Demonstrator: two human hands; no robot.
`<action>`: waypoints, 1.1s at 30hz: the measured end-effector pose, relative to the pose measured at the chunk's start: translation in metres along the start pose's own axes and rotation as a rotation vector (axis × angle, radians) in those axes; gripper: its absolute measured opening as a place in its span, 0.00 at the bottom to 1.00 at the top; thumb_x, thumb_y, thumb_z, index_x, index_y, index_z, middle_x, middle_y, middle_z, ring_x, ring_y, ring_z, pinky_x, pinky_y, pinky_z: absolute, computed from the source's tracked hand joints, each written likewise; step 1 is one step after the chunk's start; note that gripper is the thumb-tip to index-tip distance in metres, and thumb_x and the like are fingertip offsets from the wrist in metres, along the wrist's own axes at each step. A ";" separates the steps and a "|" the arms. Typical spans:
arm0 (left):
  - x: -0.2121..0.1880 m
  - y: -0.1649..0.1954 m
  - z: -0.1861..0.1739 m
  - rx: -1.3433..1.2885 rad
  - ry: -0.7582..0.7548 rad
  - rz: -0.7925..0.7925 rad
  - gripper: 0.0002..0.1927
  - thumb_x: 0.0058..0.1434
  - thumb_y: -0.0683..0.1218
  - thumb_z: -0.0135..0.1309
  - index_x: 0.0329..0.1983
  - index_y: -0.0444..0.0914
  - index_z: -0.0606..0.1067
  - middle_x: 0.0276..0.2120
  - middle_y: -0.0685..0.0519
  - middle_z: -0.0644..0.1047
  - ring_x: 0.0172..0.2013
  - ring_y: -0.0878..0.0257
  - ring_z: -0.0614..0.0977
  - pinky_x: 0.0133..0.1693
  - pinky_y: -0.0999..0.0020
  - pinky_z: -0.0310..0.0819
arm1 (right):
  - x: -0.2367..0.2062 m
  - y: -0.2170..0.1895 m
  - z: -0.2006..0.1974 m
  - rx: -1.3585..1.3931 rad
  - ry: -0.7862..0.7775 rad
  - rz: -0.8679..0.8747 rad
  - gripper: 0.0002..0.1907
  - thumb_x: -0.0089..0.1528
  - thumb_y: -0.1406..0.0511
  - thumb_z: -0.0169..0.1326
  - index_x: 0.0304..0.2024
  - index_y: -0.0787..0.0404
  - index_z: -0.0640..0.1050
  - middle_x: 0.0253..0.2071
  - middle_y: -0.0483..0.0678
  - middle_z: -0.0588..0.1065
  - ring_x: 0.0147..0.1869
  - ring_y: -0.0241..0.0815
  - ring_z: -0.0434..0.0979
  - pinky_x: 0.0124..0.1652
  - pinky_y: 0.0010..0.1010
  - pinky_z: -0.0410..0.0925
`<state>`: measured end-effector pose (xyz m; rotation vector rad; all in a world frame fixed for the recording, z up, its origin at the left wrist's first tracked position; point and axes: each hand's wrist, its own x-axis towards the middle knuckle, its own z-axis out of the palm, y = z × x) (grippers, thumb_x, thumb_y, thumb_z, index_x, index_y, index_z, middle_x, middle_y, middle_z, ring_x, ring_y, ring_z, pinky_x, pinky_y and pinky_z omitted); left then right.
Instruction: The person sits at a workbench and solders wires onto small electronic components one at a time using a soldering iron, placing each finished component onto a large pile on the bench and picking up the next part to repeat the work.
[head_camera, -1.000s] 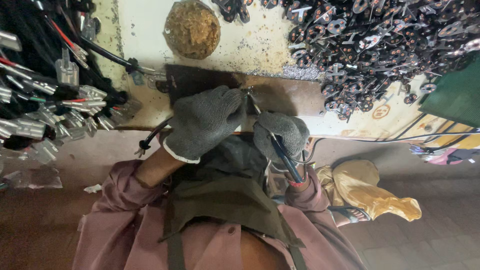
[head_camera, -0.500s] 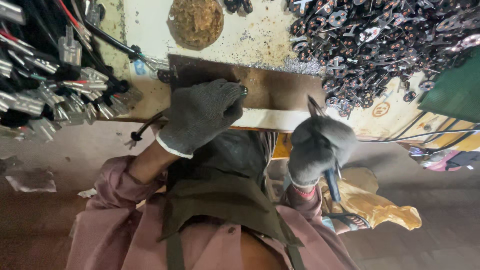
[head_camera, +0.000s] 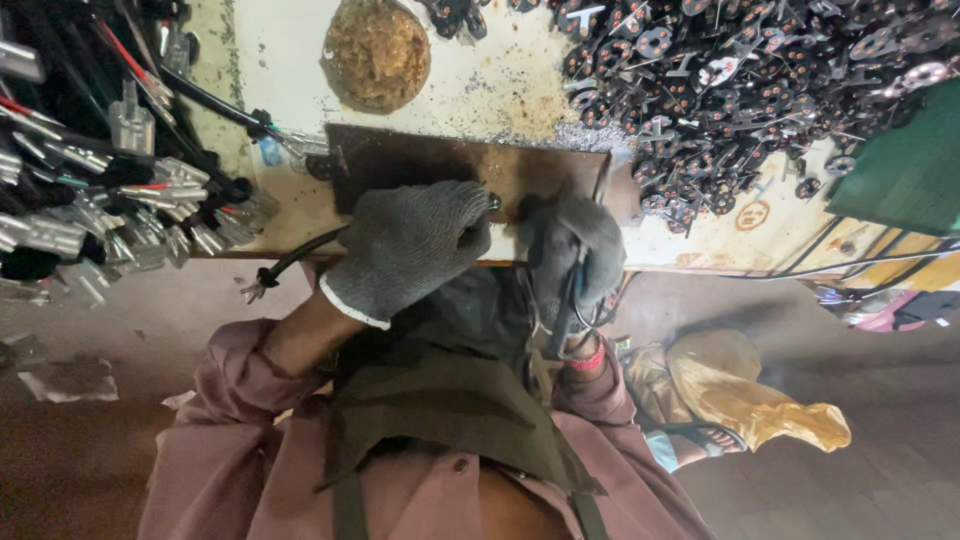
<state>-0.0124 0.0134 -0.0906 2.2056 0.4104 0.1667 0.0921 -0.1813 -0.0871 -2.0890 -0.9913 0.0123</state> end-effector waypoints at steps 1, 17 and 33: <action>0.000 0.000 -0.001 -0.021 -0.008 0.009 0.06 0.61 0.46 0.60 0.32 0.43 0.73 0.28 0.49 0.77 0.28 0.48 0.81 0.29 0.51 0.73 | 0.001 0.000 0.009 0.029 0.032 0.154 0.05 0.72 0.70 0.50 0.51 0.64 0.73 0.40 0.56 0.76 0.36 0.51 0.77 0.38 0.34 0.71; 0.005 0.009 0.002 -0.035 -0.044 -0.195 0.08 0.63 0.47 0.59 0.34 0.40 0.73 0.28 0.45 0.78 0.30 0.44 0.82 0.30 0.49 0.74 | -0.032 -0.020 0.024 0.122 -0.155 0.081 0.13 0.59 0.69 0.64 0.46 0.63 0.80 0.37 0.53 0.81 0.41 0.48 0.84 0.42 0.32 0.74; -0.019 0.007 -0.011 -0.308 0.003 -0.041 0.08 0.68 0.43 0.58 0.49 0.40 0.76 0.44 0.47 0.77 0.43 0.47 0.82 0.42 0.56 0.77 | -0.038 -0.005 0.016 0.147 -0.056 0.333 0.33 0.55 0.77 0.74 0.56 0.63 0.70 0.47 0.51 0.78 0.50 0.42 0.81 0.52 0.33 0.74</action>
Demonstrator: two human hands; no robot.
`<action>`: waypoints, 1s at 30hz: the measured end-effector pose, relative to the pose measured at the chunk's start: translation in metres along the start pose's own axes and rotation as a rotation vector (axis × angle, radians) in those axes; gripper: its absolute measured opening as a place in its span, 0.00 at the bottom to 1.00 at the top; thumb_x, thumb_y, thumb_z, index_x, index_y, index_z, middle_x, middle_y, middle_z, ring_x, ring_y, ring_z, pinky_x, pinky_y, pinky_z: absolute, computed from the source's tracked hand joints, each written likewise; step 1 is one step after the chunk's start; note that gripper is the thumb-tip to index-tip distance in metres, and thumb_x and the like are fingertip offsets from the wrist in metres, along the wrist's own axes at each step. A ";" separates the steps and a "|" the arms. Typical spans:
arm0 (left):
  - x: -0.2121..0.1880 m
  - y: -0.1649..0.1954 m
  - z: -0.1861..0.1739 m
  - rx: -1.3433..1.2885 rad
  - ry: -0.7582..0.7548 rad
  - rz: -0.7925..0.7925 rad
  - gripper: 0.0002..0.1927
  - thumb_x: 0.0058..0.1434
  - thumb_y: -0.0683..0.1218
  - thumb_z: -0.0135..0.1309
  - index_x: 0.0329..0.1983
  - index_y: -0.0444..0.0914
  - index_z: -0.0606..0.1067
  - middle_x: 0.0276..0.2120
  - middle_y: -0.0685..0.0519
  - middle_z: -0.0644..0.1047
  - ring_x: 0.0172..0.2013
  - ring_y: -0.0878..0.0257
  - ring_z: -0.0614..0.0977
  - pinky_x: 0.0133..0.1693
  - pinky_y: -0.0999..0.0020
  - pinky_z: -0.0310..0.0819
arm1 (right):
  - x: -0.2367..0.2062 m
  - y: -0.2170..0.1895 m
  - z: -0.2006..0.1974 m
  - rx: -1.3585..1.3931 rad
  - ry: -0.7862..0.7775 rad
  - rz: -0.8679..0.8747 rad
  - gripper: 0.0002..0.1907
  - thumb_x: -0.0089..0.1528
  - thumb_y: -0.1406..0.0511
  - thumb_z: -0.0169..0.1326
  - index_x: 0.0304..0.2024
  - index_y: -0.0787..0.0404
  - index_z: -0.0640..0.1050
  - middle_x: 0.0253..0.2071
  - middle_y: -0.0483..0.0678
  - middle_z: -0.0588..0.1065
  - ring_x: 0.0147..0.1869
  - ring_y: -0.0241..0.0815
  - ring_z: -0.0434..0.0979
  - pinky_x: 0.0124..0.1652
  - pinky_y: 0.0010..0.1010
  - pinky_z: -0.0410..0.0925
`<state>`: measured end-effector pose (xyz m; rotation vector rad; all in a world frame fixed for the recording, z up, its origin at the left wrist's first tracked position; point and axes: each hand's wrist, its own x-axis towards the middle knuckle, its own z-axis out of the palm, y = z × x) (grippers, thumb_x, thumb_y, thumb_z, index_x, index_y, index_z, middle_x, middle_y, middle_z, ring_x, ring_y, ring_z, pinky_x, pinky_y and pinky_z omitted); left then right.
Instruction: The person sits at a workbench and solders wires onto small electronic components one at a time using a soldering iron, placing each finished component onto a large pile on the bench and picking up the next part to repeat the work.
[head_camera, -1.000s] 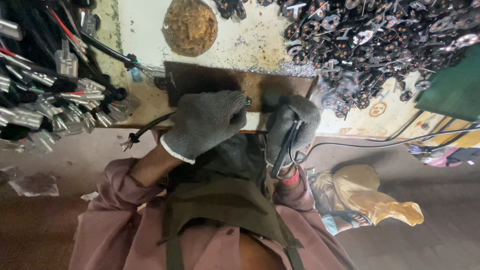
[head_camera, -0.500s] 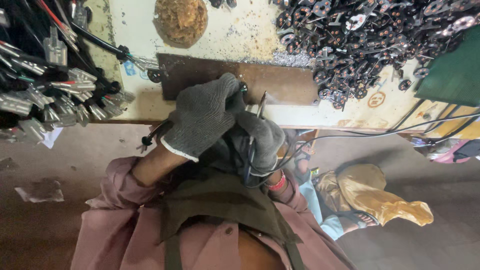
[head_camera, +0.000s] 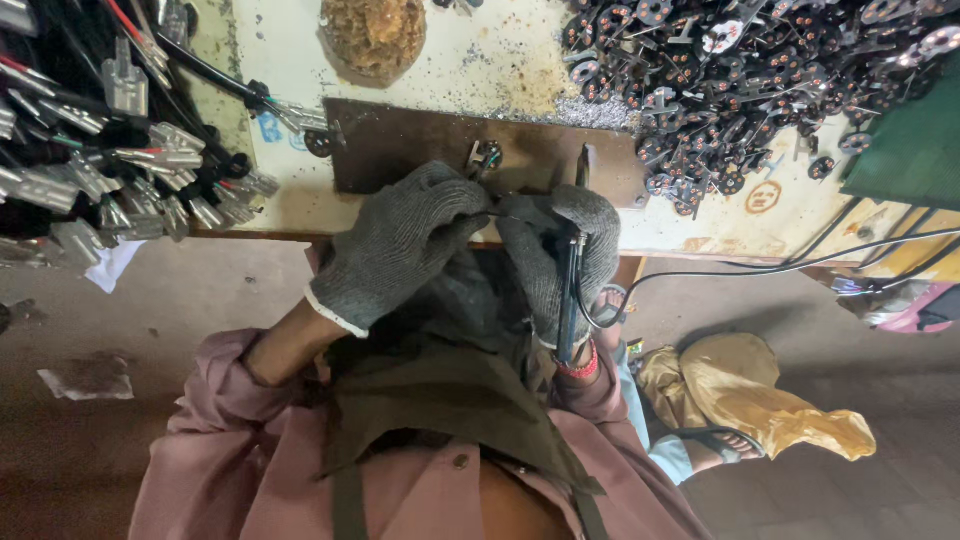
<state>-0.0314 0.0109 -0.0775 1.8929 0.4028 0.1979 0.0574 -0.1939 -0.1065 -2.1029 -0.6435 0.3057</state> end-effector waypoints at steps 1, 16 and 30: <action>0.000 -0.001 0.001 -0.001 0.005 0.006 0.07 0.68 0.43 0.59 0.48 0.39 0.76 0.43 0.47 0.77 0.42 0.47 0.82 0.42 0.56 0.77 | -0.005 0.009 -0.001 0.085 0.000 0.053 0.33 0.56 0.75 0.73 0.58 0.63 0.69 0.48 0.51 0.78 0.50 0.41 0.81 0.52 0.32 0.75; 0.007 -0.001 -0.010 -0.093 -0.147 -0.074 0.07 0.69 0.44 0.57 0.48 0.38 0.75 0.43 0.45 0.77 0.40 0.43 0.82 0.39 0.53 0.75 | 0.025 -0.021 -0.013 -0.033 -0.306 0.059 0.15 0.64 0.70 0.66 0.53 0.55 0.80 0.51 0.47 0.82 0.51 0.40 0.85 0.50 0.30 0.76; 0.001 0.002 0.003 -0.386 -0.039 -0.316 0.06 0.64 0.43 0.57 0.43 0.37 0.77 0.39 0.46 0.80 0.39 0.49 0.85 0.42 0.59 0.77 | 0.014 -0.025 0.008 0.359 -0.028 0.404 0.26 0.59 0.77 0.65 0.55 0.62 0.67 0.40 0.47 0.75 0.40 0.37 0.74 0.41 0.27 0.70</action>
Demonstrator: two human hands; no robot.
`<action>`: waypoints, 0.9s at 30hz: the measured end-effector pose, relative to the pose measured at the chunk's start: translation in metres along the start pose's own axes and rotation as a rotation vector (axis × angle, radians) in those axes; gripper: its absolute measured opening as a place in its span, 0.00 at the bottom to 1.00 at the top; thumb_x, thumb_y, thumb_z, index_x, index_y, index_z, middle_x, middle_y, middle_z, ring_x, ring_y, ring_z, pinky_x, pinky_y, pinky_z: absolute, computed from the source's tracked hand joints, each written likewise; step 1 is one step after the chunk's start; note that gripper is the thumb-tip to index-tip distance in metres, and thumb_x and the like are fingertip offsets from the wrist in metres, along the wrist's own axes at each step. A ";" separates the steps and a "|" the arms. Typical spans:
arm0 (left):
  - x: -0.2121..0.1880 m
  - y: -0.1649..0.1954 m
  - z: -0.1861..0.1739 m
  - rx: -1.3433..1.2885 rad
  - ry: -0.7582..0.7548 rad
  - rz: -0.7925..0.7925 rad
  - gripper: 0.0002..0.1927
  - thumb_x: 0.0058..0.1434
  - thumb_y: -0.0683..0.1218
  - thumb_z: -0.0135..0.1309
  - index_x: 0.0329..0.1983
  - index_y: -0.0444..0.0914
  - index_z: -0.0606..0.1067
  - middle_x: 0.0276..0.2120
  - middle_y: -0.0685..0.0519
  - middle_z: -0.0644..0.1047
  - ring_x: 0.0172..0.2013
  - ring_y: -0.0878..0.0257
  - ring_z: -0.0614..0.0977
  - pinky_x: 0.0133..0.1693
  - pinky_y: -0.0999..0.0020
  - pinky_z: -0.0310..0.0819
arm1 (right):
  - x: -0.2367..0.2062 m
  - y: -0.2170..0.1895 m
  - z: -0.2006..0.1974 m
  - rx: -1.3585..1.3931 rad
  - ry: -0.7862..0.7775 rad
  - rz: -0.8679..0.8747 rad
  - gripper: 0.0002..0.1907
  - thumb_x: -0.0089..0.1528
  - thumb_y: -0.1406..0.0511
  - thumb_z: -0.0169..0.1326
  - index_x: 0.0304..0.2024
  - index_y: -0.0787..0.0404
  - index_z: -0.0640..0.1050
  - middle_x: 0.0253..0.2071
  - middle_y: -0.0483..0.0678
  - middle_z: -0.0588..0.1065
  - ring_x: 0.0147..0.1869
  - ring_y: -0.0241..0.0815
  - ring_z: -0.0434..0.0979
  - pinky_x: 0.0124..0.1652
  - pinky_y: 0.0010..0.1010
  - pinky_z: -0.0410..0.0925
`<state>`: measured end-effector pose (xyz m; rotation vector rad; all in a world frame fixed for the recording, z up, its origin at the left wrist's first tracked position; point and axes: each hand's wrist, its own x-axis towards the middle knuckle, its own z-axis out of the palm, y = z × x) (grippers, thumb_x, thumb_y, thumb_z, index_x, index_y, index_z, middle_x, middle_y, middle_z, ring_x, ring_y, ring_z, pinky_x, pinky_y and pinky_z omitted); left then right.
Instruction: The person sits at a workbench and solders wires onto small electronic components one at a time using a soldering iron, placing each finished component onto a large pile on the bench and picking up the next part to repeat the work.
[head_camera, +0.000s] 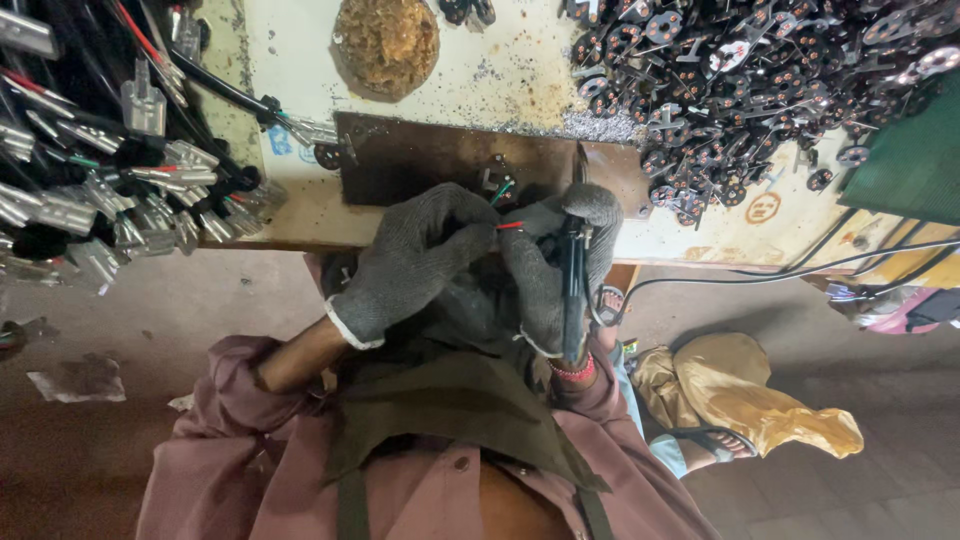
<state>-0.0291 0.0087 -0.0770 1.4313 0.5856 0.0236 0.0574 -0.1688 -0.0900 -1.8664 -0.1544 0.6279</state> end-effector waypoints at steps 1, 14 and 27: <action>0.001 0.000 0.000 0.037 0.048 0.058 0.06 0.66 0.43 0.57 0.44 0.36 0.76 0.40 0.46 0.79 0.41 0.49 0.85 0.43 0.60 0.77 | 0.000 0.005 0.002 0.321 0.022 0.120 0.24 0.59 0.75 0.64 0.53 0.64 0.67 0.40 0.49 0.76 0.41 0.40 0.76 0.43 0.30 0.72; 0.007 0.004 -0.005 0.410 0.039 0.184 0.04 0.67 0.44 0.58 0.42 0.39 0.77 0.38 0.47 0.78 0.36 0.47 0.82 0.35 0.54 0.74 | 0.017 -0.008 0.007 -0.002 -0.065 -0.075 0.27 0.61 0.78 0.67 0.56 0.61 0.68 0.44 0.49 0.79 0.46 0.35 0.80 0.45 0.27 0.74; 0.006 0.003 0.014 -0.014 0.130 -0.016 0.06 0.65 0.41 0.57 0.43 0.34 0.76 0.35 0.48 0.80 0.35 0.61 0.82 0.39 0.66 0.77 | 0.008 0.022 -0.002 -0.154 0.165 -0.427 0.31 0.57 0.73 0.70 0.56 0.58 0.67 0.47 0.46 0.71 0.44 0.33 0.72 0.41 0.26 0.68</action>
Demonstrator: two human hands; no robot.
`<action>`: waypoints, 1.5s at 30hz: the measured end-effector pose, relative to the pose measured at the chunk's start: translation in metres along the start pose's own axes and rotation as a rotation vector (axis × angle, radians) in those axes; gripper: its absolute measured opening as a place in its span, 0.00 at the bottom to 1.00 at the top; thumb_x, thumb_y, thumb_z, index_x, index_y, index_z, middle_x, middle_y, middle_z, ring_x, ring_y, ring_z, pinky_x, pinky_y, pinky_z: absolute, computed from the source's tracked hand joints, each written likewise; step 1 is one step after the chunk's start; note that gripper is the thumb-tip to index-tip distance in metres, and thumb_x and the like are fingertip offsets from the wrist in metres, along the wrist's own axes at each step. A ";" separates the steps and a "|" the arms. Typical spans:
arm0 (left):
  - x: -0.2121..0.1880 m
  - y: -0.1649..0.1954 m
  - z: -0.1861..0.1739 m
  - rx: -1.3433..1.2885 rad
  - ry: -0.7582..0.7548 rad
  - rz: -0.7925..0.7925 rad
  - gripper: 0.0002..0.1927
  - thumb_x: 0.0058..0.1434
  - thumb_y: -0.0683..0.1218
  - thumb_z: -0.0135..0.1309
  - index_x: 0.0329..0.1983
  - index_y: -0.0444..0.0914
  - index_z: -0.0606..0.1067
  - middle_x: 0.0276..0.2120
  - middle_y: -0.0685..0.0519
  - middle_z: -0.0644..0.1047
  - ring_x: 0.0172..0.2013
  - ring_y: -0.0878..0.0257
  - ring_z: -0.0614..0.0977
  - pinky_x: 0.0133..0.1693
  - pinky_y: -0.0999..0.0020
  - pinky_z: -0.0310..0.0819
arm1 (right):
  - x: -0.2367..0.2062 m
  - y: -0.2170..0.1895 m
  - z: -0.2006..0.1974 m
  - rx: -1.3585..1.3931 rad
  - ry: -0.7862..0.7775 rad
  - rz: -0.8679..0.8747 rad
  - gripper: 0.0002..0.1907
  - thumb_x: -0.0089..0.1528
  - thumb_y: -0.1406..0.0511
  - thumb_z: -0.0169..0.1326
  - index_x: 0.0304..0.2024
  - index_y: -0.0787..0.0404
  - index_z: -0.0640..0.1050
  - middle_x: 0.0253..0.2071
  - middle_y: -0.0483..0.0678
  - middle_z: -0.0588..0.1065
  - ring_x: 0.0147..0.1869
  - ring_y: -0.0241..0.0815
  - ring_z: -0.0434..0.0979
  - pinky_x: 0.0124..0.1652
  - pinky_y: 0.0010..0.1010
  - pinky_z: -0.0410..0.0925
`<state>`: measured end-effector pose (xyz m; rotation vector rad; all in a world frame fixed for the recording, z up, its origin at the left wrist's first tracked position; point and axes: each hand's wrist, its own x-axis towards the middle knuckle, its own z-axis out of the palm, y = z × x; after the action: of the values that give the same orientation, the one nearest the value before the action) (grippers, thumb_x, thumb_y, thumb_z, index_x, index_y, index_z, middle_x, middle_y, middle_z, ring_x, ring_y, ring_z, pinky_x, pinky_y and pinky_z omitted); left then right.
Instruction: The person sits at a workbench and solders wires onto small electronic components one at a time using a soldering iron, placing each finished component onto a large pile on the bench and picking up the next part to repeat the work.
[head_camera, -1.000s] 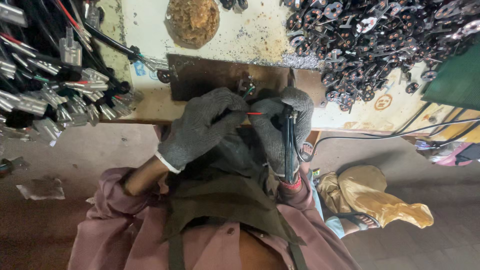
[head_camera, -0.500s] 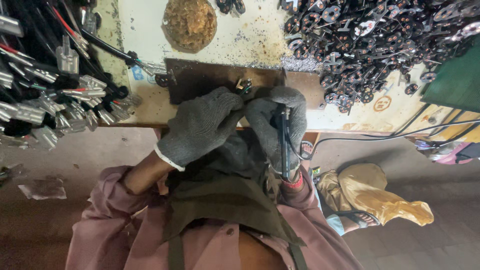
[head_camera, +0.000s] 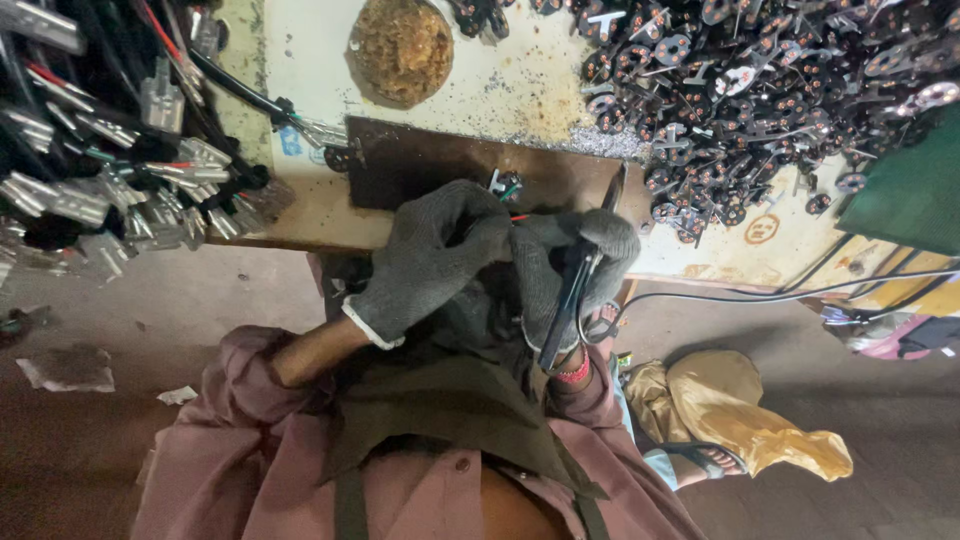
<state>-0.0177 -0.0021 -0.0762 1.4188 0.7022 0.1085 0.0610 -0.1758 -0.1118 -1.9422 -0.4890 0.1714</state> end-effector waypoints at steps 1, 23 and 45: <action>-0.001 0.006 -0.003 0.033 0.020 0.044 0.06 0.64 0.41 0.57 0.42 0.33 0.76 0.36 0.47 0.79 0.35 0.60 0.82 0.39 0.66 0.77 | 0.000 0.000 -0.002 -0.103 -0.022 -0.046 0.25 0.59 0.75 0.68 0.53 0.57 0.70 0.43 0.44 0.72 0.41 0.34 0.73 0.40 0.27 0.68; -0.001 0.035 -0.044 0.351 -0.091 0.172 0.05 0.65 0.40 0.58 0.42 0.37 0.74 0.39 0.46 0.77 0.39 0.47 0.82 0.38 0.58 0.76 | 0.044 -0.038 -0.003 -0.187 -0.404 0.020 0.14 0.61 0.70 0.66 0.48 0.65 0.79 0.50 0.57 0.82 0.41 0.46 0.86 0.42 0.31 0.76; 0.009 0.012 -0.023 0.419 -0.117 0.380 0.07 0.65 0.42 0.58 0.45 0.40 0.74 0.43 0.48 0.76 0.43 0.48 0.82 0.40 0.56 0.78 | 0.045 -0.028 0.000 -0.151 -0.392 -0.158 0.22 0.58 0.67 0.70 0.52 0.61 0.79 0.50 0.51 0.82 0.49 0.45 0.86 0.48 0.31 0.77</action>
<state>-0.0184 0.0244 -0.0682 1.9357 0.3609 0.1801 0.0949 -0.1480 -0.0821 -2.0116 -0.9338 0.4276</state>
